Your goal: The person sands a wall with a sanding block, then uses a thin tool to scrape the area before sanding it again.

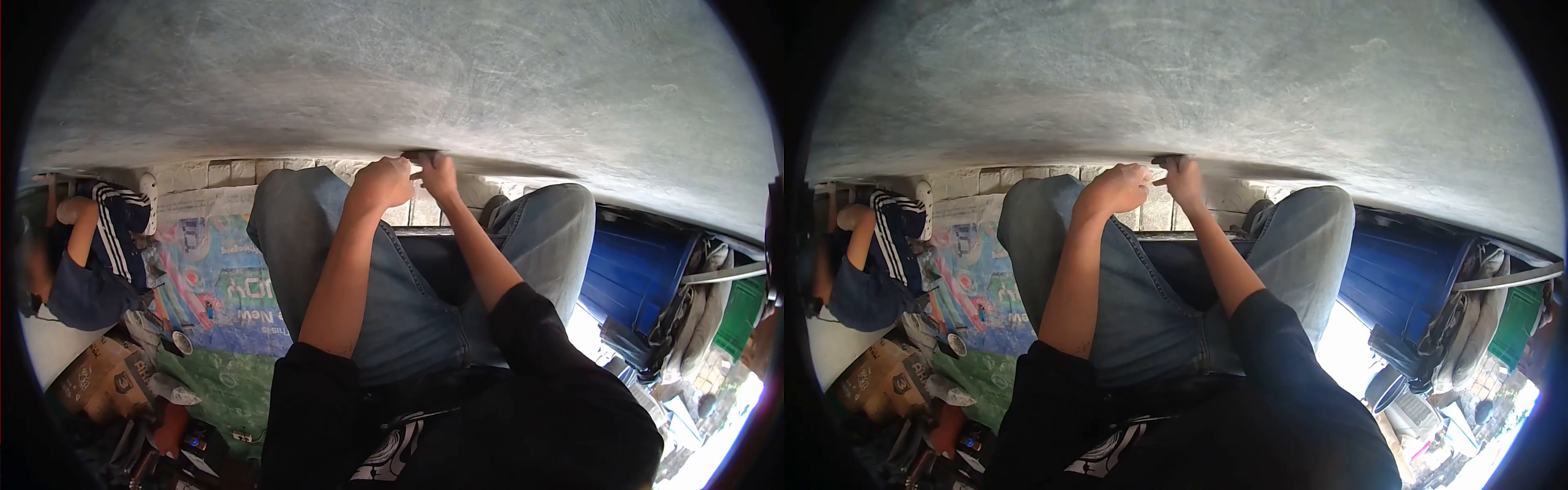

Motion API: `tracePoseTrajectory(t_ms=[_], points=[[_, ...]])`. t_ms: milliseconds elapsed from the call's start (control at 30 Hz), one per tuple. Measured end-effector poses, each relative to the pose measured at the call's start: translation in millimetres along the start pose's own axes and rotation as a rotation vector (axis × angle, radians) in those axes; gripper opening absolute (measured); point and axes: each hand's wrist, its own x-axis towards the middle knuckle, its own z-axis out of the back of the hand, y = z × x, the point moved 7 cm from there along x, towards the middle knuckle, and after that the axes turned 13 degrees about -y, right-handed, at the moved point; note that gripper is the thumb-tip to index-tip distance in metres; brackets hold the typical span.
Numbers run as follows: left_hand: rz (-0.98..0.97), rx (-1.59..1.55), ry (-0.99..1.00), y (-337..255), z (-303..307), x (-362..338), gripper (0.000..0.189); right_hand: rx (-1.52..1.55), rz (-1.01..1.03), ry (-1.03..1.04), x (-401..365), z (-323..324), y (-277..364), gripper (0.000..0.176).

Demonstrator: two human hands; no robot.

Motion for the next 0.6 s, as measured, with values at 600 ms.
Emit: tracePoseTrajectory(t_ms=[600], points=[[0.029,0.093,0.005,-10.0,14.3,-1.2,0.027,-0.063,0.101,-0.015,1.7,27.3,15.2,0.027]])
